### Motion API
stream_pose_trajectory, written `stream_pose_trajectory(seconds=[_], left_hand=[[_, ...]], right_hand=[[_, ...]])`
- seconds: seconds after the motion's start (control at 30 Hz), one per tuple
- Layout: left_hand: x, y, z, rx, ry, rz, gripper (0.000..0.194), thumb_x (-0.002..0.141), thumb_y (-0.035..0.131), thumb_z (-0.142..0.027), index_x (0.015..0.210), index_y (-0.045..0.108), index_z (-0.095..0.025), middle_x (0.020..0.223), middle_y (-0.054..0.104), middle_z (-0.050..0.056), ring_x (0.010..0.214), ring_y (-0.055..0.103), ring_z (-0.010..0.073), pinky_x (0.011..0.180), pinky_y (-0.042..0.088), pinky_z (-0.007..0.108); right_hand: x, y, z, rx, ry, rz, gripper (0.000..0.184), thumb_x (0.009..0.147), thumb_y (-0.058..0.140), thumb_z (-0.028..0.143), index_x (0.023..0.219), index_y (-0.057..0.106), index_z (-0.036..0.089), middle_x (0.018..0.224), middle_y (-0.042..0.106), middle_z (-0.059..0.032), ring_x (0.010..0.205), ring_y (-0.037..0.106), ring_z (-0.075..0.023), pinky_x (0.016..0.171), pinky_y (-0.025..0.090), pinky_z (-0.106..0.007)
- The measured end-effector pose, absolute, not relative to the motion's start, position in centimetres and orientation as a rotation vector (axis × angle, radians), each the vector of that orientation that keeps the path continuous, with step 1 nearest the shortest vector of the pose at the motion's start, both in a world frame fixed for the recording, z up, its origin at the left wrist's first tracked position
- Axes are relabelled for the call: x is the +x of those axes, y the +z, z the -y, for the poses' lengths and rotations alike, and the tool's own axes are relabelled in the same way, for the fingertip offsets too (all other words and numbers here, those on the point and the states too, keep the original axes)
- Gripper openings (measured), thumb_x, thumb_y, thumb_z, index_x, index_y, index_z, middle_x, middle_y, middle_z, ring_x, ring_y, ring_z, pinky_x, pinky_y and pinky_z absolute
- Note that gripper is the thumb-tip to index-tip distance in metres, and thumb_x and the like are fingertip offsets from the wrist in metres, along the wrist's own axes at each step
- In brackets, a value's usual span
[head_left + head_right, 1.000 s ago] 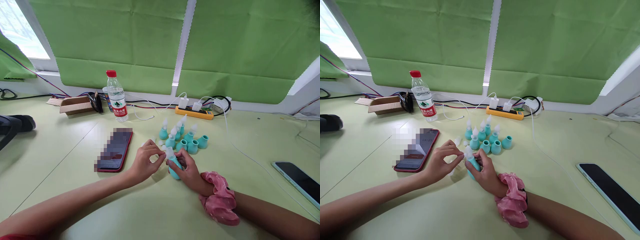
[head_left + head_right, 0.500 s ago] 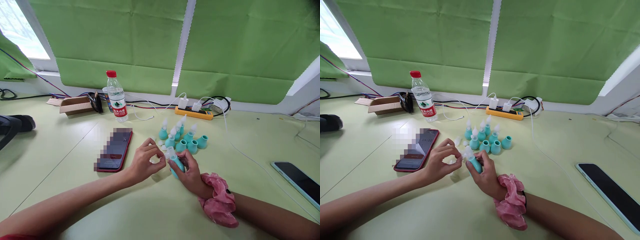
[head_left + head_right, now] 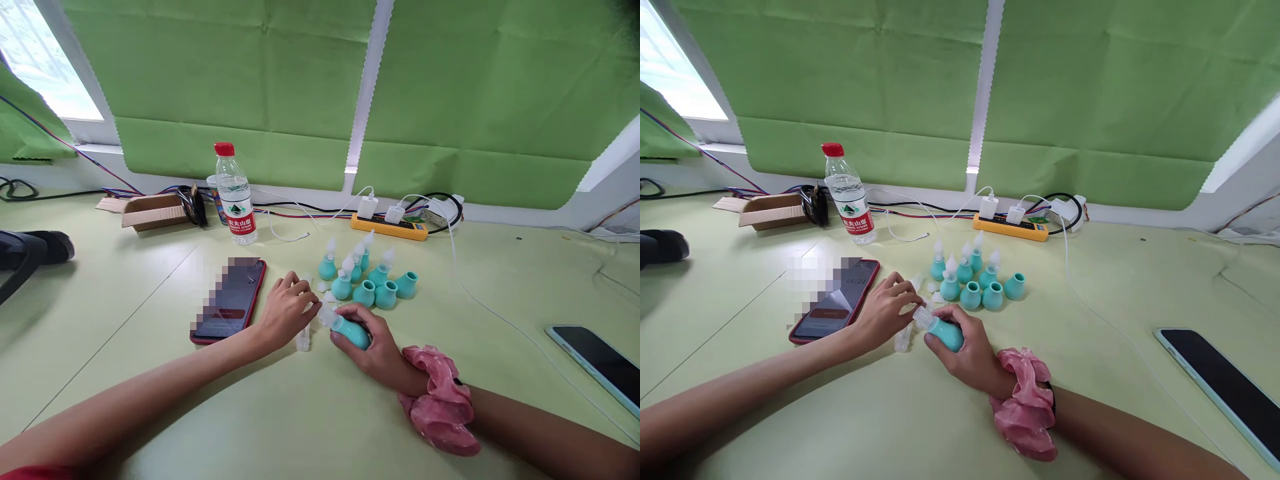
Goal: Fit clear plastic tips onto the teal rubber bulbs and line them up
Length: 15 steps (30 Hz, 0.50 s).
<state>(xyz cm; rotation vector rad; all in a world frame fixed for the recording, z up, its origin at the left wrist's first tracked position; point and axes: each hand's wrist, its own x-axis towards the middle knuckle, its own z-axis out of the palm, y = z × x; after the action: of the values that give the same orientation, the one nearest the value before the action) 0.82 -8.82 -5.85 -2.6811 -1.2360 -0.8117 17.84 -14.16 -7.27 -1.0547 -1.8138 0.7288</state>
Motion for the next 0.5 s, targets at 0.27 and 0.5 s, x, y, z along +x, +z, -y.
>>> stream_pose_trajectory(seconds=[0.27, 0.5], left_hand=[[1.5, -3.8, 11.3, -3.008, -0.841, 1.291, 0.037, 0.085, 0.032, -0.03, 0.056, 0.05, -0.016, 0.051, 0.047, 0.002, 0.052, 0.04, 0.0125, 0.05, 0.029, 0.023], [2.1, -4.3, 12.3, -3.232, -0.884, 1.37, 0.038, 0.081, 0.033, -0.028, 0.045, 0.032, -0.015, 0.041, 0.029, -0.003, 0.039, 0.021, 0.0063, 0.043, 0.018, 0.022]], right_hand=[[17.8, -7.4, 14.1, -1.03, 0.768, 1.907, 0.011, 0.073, 0.054, 0.028, 0.079, 0.053, 0.018, 0.07, 0.057, 0.0004, 0.062, 0.052, -0.0131, 0.057, 0.044, -0.023], [17.8, -7.1, 15.2, -0.976, 0.623, 2.058, 0.01, 0.072, 0.054, 0.028, 0.075, 0.05, 0.019, 0.061, 0.051, 0.0022, 0.054, 0.046, -0.0112, 0.052, 0.039, -0.022]])
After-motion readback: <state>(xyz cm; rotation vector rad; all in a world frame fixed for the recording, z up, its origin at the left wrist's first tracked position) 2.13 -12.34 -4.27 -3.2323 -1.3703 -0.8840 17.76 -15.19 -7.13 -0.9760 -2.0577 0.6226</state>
